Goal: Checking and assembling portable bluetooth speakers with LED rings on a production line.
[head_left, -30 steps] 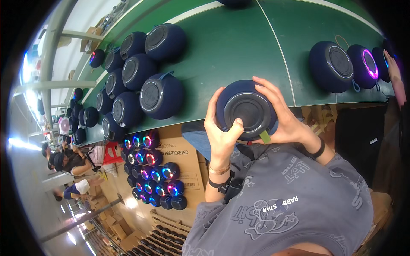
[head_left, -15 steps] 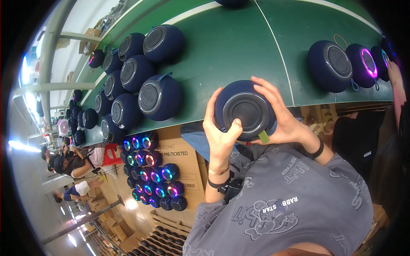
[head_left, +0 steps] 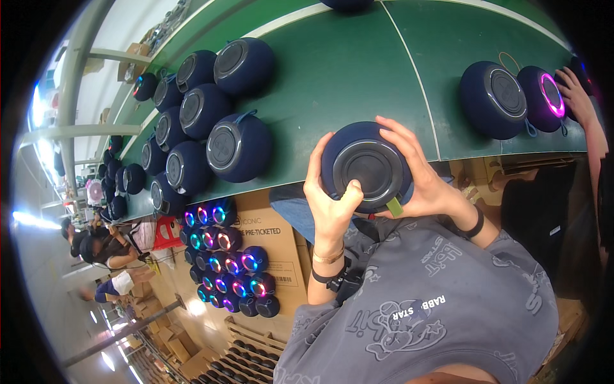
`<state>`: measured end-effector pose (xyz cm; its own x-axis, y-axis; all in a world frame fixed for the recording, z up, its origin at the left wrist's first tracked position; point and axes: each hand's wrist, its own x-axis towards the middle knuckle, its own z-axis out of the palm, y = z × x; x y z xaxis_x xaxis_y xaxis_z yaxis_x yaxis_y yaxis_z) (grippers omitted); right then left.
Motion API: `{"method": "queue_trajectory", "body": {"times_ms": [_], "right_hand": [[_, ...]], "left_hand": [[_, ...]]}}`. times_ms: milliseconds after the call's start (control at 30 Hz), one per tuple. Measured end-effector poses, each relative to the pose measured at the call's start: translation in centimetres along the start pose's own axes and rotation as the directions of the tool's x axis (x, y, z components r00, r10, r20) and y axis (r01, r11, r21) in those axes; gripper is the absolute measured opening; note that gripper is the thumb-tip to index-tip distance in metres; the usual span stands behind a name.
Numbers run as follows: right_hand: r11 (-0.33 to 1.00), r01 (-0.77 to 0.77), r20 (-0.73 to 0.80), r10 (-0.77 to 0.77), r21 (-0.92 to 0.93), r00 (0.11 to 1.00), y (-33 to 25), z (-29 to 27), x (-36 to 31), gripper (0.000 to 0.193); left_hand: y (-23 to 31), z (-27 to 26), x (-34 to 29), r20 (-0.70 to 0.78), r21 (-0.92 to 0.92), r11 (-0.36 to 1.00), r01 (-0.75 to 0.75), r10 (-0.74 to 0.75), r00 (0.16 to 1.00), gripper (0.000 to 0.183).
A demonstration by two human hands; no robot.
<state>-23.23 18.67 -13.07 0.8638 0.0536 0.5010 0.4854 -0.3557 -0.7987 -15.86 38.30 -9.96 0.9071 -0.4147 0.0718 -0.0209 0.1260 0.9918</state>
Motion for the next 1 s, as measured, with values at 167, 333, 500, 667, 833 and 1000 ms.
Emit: {"method": "queue_trajectory", "body": {"times_ms": [167,333,500,667,833,1000], "right_hand": [[1.0,-0.003,-0.007,0.003,-0.004,1.0,0.0,0.1,0.2,0.13],[1.0,-0.026,0.001,0.026,0.007,1.0,-0.1,0.2,0.4,0.132],[0.94,-0.178,0.098,0.156,0.29,0.983,-0.3,-1.5,0.6,0.132],[0.679,-0.393,0.119,0.414,0.62,0.902,-1.4,-2.3,0.9,0.097],[0.744,-0.38,0.022,0.442,0.549,0.897,-2.1,-2.7,1.2,0.092],[0.733,-0.345,-0.012,0.433,0.586,0.901,-2.5,-3.2,1.1,0.089]], "left_hand": [[-0.1,-0.1,-0.1,-0.01,-0.176,0.983,0.053,-0.055,0.998,0.084],[-0.6,-0.5,-0.1,-0.03,-0.072,0.997,0.042,-0.045,0.999,0.083],[-0.9,-0.3,-0.1,-0.028,-0.051,0.999,-0.011,0.009,1.0,0.08],[-1.2,1.7,0.1,-0.039,0.026,0.997,-0.079,0.08,0.996,0.079],[-1.3,3.5,0.4,-0.076,0.247,0.919,-0.307,0.334,0.939,0.064],[-0.9,4.5,0.2,-0.072,0.415,0.835,-0.362,0.426,0.902,0.081]]}}
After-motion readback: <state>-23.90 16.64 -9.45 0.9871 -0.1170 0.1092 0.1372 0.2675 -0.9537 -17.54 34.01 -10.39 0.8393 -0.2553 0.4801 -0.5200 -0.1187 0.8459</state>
